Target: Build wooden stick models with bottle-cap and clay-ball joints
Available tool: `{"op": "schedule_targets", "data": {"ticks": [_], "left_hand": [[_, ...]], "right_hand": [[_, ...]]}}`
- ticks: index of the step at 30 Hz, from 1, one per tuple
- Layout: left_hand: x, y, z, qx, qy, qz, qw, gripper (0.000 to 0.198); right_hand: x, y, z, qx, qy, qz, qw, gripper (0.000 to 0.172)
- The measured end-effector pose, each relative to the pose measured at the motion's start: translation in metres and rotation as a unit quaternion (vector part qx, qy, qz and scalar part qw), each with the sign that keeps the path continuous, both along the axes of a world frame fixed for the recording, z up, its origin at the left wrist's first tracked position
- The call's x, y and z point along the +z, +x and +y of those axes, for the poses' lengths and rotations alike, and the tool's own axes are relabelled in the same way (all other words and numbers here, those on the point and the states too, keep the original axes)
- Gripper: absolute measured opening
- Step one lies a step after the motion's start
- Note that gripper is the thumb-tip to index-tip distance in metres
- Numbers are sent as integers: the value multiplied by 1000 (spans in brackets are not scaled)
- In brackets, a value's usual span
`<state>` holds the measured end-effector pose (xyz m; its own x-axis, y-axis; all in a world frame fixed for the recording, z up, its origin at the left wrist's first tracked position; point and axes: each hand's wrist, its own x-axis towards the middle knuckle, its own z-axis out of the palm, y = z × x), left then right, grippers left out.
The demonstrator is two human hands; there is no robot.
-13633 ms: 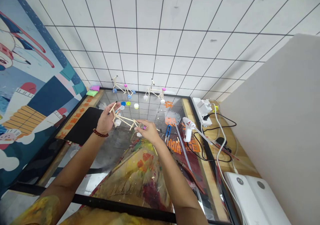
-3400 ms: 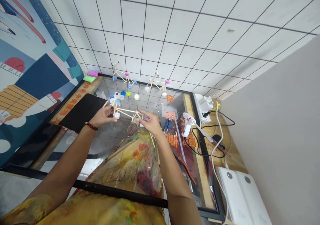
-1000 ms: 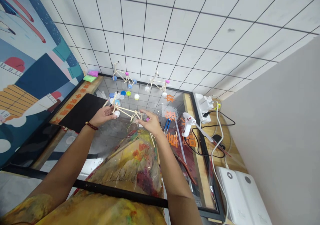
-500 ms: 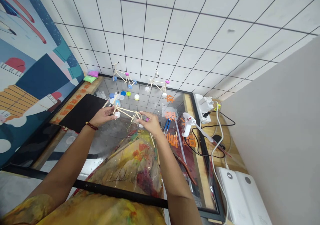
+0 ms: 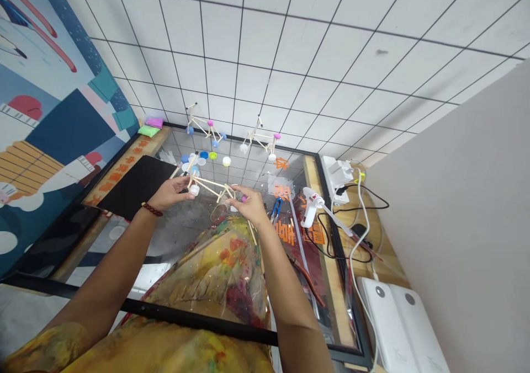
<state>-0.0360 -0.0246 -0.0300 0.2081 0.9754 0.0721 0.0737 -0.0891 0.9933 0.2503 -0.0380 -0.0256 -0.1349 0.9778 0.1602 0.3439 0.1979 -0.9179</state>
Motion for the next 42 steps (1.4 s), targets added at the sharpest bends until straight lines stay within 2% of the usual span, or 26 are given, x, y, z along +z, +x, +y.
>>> {"op": "schedule_targets", "data": {"ticks": [13,24,28,32,35,38,42], "left_hand": [[-2,0,1,6,-4,0,1000,70],[-2,-1,1,5,-17,13,1000,78],[-3,-2,1,1,-11,13,1000,88],[8,2,-3,-21,10,13,1000,91],[21,11,-6,11,58,-7,998,86],[34,21,-7,41,96,-22,994,76],[45,29,-4,38,100,9,994,55]], "right_hand": [[3,-1,-1,-9,-20,5,1000,42],[3,-1,-1,-15,-25,-2,1000,40],[3,-1,-2,-10,-17,1,1000,41],[1,-2,-2,3,-2,7,1000,44],[0,-3,-1,4,6,7,1000,42],[-1,-3,0,6,6,7,1000,42],[-1,-3,0,6,14,6,1000,40]]}}
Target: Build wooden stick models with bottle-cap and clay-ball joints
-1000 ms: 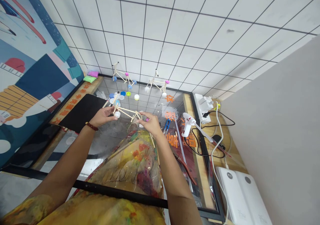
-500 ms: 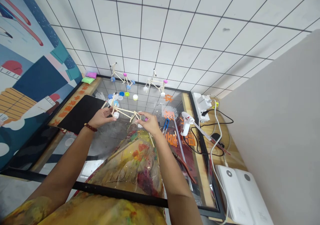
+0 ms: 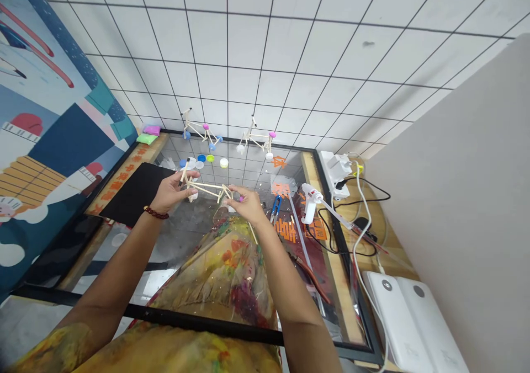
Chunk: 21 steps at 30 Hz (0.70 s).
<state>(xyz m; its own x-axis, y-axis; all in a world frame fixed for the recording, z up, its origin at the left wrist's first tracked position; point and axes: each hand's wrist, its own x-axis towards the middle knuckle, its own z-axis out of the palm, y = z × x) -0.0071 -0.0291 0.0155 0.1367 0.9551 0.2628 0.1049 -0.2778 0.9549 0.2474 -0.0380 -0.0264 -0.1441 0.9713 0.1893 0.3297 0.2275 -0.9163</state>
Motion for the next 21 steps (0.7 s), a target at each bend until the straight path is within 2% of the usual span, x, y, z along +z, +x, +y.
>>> {"op": "schedule_targets", "data": {"ticks": [5,9,15,21], "left_hand": [[8,3,7,-26,46,57,997,40],[10,5,11,-23,23,86,996,21],[4,6,10,-5,-2,33,999,21],[1,7,10,9,5,11,1000,22]], "right_hand": [[0,0,0,8,13,-15,1000,39],[0,-1,0,11,23,-22,999,39],[3,-1,-1,-1,0,-31,1000,42],[6,-1,-2,-3,-13,-26,1000,41]]}}
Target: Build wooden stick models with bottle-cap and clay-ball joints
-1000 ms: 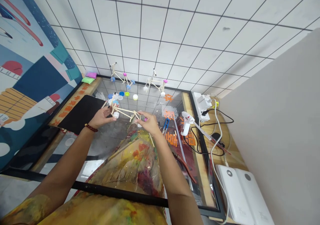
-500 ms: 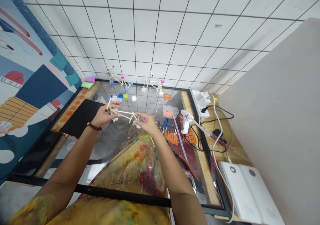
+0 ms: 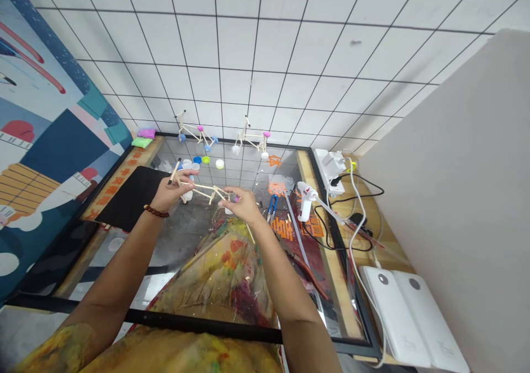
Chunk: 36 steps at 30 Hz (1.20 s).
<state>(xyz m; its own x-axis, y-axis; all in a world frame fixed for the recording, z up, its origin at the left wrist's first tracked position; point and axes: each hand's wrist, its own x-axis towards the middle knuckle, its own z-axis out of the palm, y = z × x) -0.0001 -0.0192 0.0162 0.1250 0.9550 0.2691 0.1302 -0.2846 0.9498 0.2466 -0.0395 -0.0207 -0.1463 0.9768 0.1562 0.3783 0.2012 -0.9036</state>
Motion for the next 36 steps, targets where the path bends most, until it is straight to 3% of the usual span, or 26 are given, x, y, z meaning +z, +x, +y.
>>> {"op": "schedule_targets", "data": {"ticks": [7,16,36], "left_hand": [[-1,-2,1,1,1,-17,1000,18],[-4,3,6,0,-6,-34,999,22],[-10,9,15,-23,-46,-99,994,21]], "right_hand": [[2,0,0,-2,-4,1,1000,42],[-10,3,4,-12,-6,0,1000,41],[-1,3,2,-27,11,23,999,49]]}}
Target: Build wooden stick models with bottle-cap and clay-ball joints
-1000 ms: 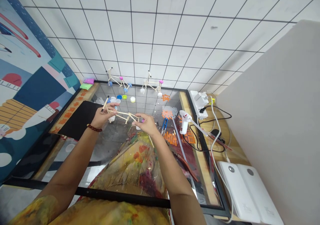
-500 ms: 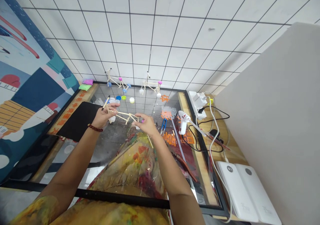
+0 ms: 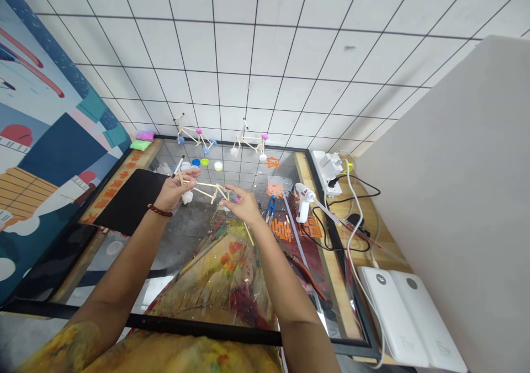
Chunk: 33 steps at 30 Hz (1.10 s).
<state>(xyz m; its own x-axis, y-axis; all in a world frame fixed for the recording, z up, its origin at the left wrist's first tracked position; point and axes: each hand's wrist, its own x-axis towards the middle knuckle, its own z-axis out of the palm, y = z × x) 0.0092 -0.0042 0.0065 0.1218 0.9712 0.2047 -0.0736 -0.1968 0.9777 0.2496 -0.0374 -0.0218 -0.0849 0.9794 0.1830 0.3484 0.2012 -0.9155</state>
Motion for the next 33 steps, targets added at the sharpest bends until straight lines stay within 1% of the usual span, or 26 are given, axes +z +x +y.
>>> {"op": "schedule_targets", "data": {"ticks": [7,13,19,21,24,27,30,33], "left_hand": [[1,1,0,-1,15,-1,1000,23],[3,-2,0,-12,38,-5,999,24],[9,-11,-2,-24,36,-5,999,36],[14,-17,-2,-42,38,-2,998,39],[21,-29,-3,-76,30,11,997,50],[26,-40,-3,-90,20,25,995,59],[26,-48,-5,-76,18,29,997,61],[29,-54,-6,-44,17,26,999,55]], "right_hand": [[-2,-1,0,-7,7,8,1000,41],[-3,0,1,-5,21,0,1000,44],[-4,-1,2,-6,26,-3,1000,44],[-4,-1,2,-1,34,-4,999,44],[-4,-1,2,-1,46,2,999,45],[-3,-1,2,-6,49,4,999,47],[0,0,1,-7,65,18,998,43],[5,2,-1,-35,79,51,995,33]]}}
